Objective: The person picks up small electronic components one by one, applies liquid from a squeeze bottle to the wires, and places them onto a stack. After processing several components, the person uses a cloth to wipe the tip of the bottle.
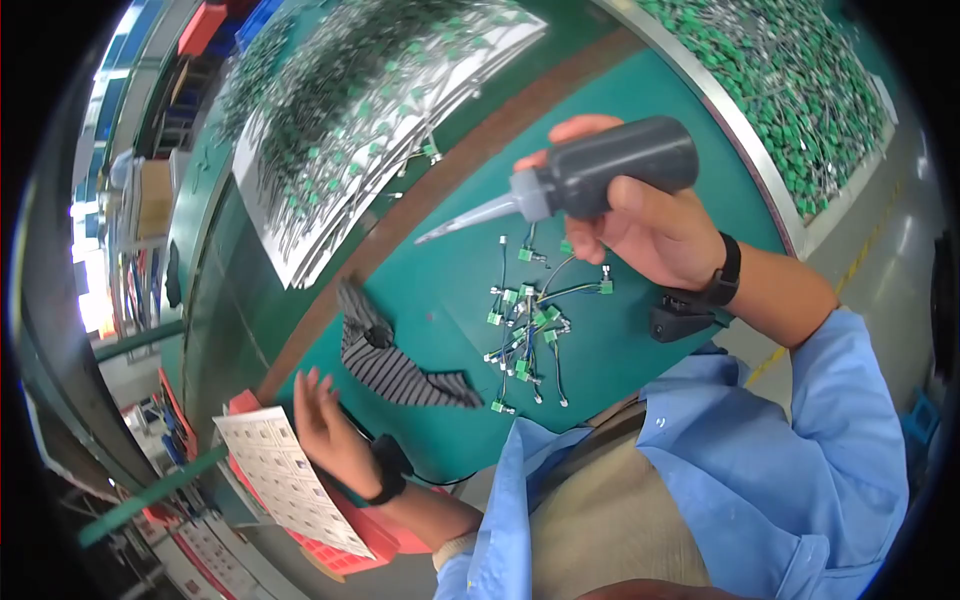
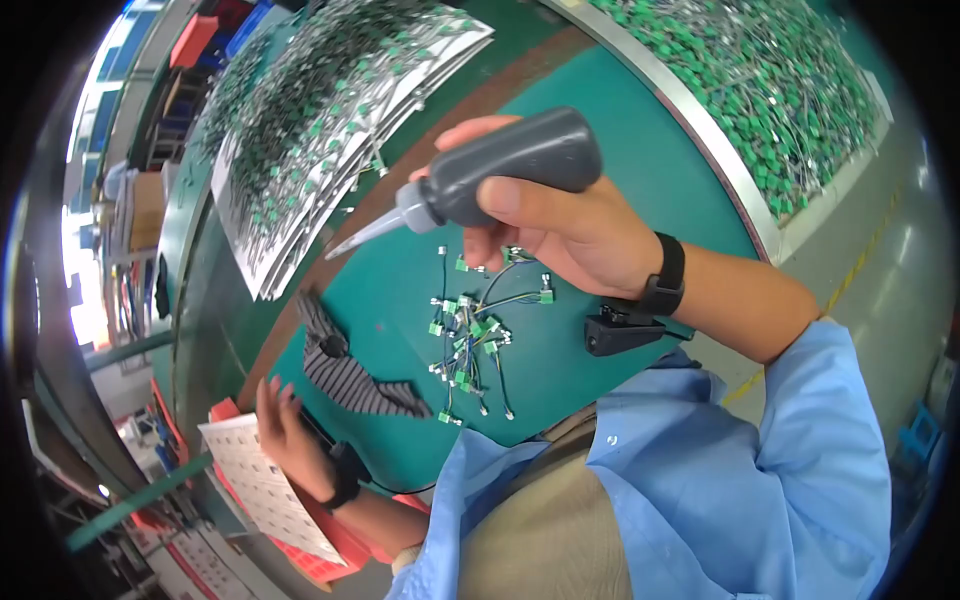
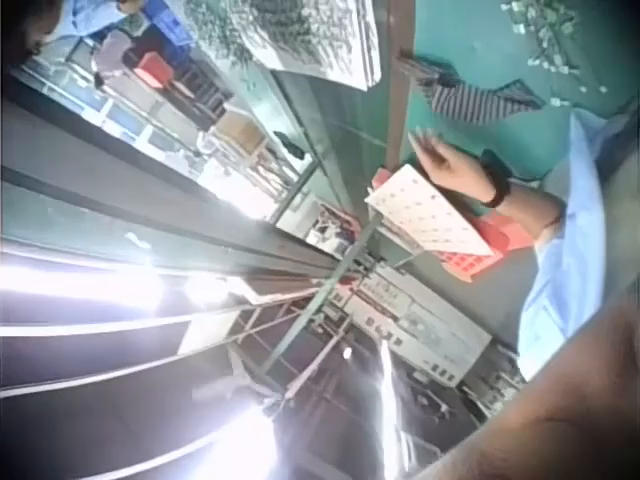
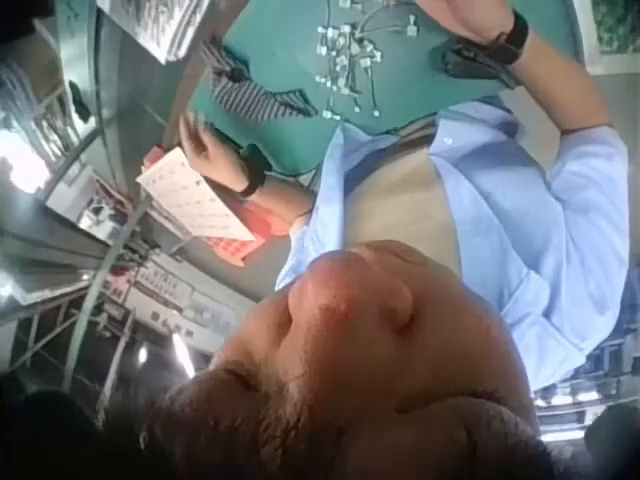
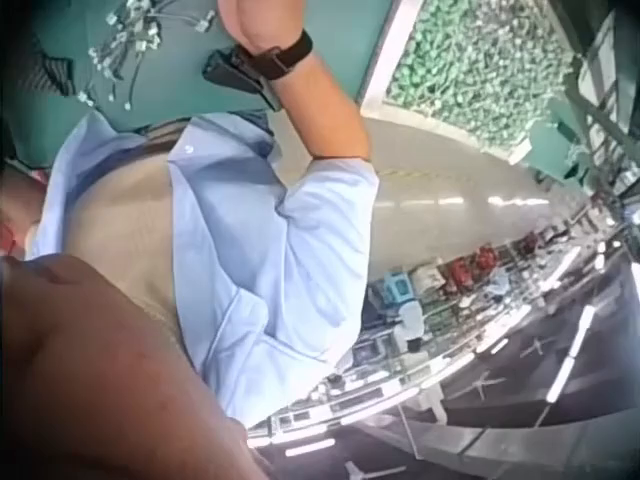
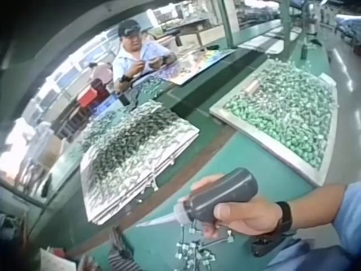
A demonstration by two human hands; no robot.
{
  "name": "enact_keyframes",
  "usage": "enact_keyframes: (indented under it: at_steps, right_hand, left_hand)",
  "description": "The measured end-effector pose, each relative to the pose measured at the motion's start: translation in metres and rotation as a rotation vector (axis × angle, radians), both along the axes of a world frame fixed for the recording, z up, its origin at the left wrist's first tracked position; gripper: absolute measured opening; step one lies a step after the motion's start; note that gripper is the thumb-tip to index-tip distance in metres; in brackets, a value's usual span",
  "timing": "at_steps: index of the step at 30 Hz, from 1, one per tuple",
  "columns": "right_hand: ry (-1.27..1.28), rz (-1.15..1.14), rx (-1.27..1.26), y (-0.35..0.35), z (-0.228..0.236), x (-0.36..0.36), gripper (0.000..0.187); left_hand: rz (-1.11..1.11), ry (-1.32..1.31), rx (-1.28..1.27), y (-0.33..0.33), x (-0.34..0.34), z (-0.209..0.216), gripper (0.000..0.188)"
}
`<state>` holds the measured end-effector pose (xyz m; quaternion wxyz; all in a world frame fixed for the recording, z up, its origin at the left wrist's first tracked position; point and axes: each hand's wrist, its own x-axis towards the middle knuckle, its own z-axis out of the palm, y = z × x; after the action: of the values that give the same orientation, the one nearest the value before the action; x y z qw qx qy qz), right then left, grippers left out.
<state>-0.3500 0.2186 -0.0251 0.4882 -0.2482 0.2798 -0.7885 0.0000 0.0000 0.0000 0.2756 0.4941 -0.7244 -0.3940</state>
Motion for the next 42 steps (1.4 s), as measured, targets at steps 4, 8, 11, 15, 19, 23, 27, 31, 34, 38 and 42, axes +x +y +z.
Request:
enact_keyframes:
  at_steps: [4, 8, 11, 15, 19, 23, 27, 31, 34, 38, 42]
  right_hand:
    - [0.055, -0.018, 0.036, 0.013, -0.001, -0.025, 0.064]
    - [0.051, -0.029, 0.007, 0.011, -0.003, -0.014, 0.063]
    - [0.061, -0.04, -0.035, 0.014, 0.004, -0.009, 0.064]
    - [0.119, -0.121, 0.019, 0.02, 0.008, -0.012, 0.06]
    - [0.645, -0.519, -0.093, 0.012, 0.006, -0.002, 0.055]
    - [0.769, -0.596, -0.164, 0.017, 0.007, -0.002, 0.053]
    - [0.806, -0.421, -0.261, 0.016, 0.002, 0.003, 0.052]
    - [0.86, -0.364, -0.227, 0.018, 0.001, 0.008, 0.051]
    - [0.924, -0.336, -0.192, 0.018, -0.001, 0.007, 0.05]
    - [0.922, -0.302, -0.182, 0.016, -0.004, 0.009, 0.049]
    - [0.93, -0.274, -0.208, 0.016, -0.005, 0.011, 0.047]
  left_hand:
    - [-0.319, -0.038, -0.337, 0.077, -0.075, 0.025, 0.02]
    - [-0.74, -0.141, -0.127, 0.092, -0.157, 0.019, 0.016]
    - [-0.765, -0.343, -0.295, 0.092, -0.197, -0.001, 0.02]
    - [-0.921, -0.245, -0.381, 0.083, -0.211, -0.025, 0.022]
    - [-0.695, -0.213, -0.146, 0.079, -0.187, -0.007, 0.019]
    - [-0.703, -0.103, 0.126, 0.089, -0.169, 0.02, 0.018]
    - [-0.78, -0.181, 0.039, 0.109, -0.169, 0.032, 0.018]
    - [-0.86, -0.072, -0.113, 0.108, -0.167, 0.025, 0.017]
    - [-0.718, 0.016, 0.064, 0.115, -0.164, 0.021, 0.019]
    - [-0.534, 0.202, 0.227, 0.109, -0.155, 0.013, 0.021]
    - [-0.437, 0.303, 0.375, 0.098, -0.143, 0.002, 0.023]
